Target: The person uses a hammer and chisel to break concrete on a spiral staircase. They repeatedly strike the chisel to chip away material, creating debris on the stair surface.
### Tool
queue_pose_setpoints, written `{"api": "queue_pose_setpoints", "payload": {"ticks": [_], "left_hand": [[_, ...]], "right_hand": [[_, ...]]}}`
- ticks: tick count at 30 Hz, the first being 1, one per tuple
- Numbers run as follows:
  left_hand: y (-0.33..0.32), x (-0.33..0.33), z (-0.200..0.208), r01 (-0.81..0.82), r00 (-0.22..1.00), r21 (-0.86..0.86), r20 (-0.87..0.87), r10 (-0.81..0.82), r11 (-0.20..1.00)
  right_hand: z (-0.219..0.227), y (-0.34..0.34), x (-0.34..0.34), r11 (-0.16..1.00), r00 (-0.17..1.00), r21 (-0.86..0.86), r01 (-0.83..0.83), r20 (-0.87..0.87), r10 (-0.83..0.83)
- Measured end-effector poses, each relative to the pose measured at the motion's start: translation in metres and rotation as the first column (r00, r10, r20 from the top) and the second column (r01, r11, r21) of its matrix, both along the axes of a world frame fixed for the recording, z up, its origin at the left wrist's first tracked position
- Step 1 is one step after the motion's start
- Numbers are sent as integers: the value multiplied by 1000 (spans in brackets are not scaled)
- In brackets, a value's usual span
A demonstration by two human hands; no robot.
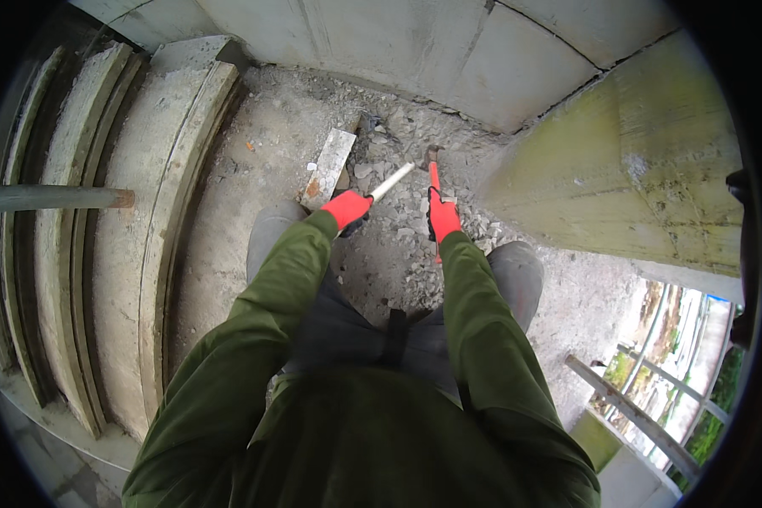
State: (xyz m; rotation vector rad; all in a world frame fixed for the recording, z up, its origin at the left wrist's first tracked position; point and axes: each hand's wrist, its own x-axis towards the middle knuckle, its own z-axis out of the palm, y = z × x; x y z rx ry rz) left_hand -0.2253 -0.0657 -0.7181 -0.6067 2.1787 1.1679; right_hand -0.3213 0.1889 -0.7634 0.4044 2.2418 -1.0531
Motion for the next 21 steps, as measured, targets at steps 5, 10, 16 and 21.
{"api": "queue_pose_setpoints", "payload": {"ticks": [5,10,16,21], "left_hand": [[8,4,15,-418,862,147,-246,443,896],[4,2,19,-349,927,-226,-227,300,909],[52,42,13,-274,907,-220,-382,175,936],[-9,-2,14,-517,761,81,-412,501,852]], "right_hand": [[21,-12,20,993,991,-63,99,99,-93],[8,-17,13,999,999,32,-42,35,41],[0,-14,6,999,995,-20,50,87,-49],[8,-26,7,1000,999,25,-7,38,6]]}}
